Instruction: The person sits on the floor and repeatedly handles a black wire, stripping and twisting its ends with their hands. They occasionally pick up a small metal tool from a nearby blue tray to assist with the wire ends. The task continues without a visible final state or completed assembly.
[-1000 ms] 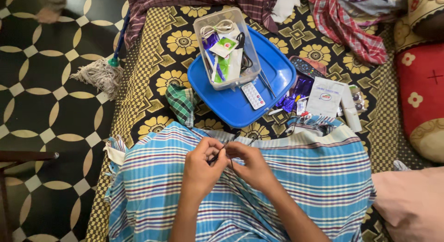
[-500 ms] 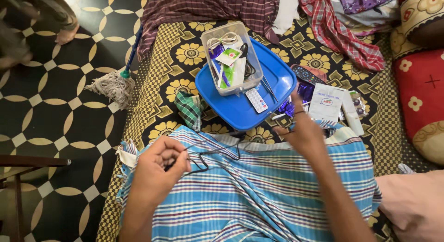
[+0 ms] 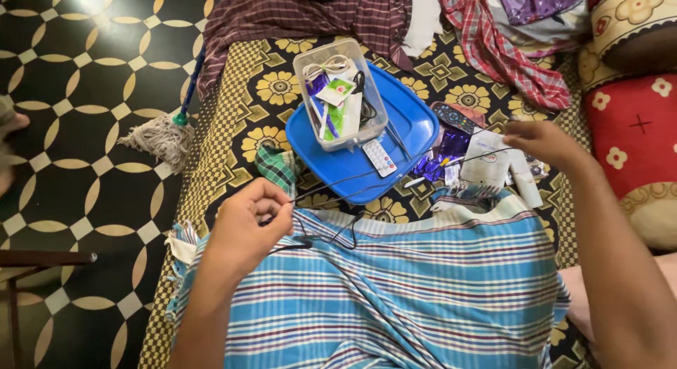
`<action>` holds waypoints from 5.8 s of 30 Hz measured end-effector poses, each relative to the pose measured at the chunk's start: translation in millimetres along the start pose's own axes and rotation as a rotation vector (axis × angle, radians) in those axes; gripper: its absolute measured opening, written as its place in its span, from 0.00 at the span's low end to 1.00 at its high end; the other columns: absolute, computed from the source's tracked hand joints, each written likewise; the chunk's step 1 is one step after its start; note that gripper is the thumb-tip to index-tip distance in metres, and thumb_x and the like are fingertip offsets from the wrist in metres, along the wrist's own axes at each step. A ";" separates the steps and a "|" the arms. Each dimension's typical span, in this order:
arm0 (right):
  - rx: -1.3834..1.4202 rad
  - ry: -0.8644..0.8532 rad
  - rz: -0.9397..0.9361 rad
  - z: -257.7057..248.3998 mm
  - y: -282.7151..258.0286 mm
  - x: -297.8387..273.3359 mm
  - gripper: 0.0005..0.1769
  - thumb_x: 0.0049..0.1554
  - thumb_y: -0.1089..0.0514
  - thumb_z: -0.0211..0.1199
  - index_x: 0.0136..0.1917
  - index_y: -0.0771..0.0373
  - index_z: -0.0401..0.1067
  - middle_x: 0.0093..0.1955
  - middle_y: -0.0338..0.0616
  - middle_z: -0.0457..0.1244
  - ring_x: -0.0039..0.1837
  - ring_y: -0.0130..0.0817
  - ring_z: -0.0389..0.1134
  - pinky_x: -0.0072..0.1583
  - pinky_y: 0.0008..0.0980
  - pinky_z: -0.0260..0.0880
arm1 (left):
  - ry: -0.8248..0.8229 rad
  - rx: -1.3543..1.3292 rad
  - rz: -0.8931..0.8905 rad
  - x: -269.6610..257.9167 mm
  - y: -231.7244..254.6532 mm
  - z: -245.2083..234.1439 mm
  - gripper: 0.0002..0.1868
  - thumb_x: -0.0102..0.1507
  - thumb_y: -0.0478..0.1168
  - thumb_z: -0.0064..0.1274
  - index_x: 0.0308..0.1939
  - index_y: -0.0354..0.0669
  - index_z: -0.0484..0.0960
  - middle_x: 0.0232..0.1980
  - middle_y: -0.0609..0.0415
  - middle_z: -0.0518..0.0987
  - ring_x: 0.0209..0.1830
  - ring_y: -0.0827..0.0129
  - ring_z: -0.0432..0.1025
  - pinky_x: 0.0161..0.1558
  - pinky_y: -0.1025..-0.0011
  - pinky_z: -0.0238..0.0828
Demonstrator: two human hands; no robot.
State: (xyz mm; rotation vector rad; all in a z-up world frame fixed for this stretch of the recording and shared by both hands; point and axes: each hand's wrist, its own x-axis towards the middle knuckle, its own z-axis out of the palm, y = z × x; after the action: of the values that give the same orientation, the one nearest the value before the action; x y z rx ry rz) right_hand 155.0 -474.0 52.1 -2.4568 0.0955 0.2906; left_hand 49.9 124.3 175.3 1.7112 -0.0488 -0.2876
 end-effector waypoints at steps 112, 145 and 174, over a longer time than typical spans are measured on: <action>-0.026 0.591 -0.652 217.8 -274.0 -127.0 0.15 0.46 0.63 0.78 0.43 0.64 0.74 0.44 0.48 0.64 0.46 0.44 0.67 0.45 0.38 0.68 | 0.108 0.126 -0.084 28.3 -95.6 99.7 0.09 0.65 0.40 0.54 0.42 0.37 0.81 0.29 0.55 0.85 0.25 0.76 0.79 0.30 0.76 0.73; 0.605 0.138 -0.095 234.5 -265.0 -128.7 0.10 0.56 0.67 0.67 0.53 0.63 0.80 0.40 0.34 0.71 0.29 0.13 0.55 0.31 0.22 0.53 | -0.129 -0.481 -0.266 42.6 -156.5 107.6 0.08 0.64 0.37 0.56 0.41 0.34 0.81 0.28 0.60 0.78 0.23 0.82 0.68 0.27 0.81 0.64; 0.400 0.207 -0.340 217.3 -270.6 -127.2 0.16 0.55 0.70 0.67 0.57 0.60 0.79 0.48 0.43 0.72 0.41 0.25 0.68 0.42 0.25 0.68 | -0.137 -0.503 -0.131 41.0 -164.3 109.4 0.06 0.60 0.31 0.62 0.37 0.37 0.80 0.36 0.56 0.82 0.35 0.79 0.76 0.39 0.79 0.72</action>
State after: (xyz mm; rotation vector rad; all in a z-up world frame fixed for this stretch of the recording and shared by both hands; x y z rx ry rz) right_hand 29.3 -127.5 79.7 -2.0526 -0.1606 -0.1235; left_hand 44.2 37.3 -6.5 1.1957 0.0336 -0.4716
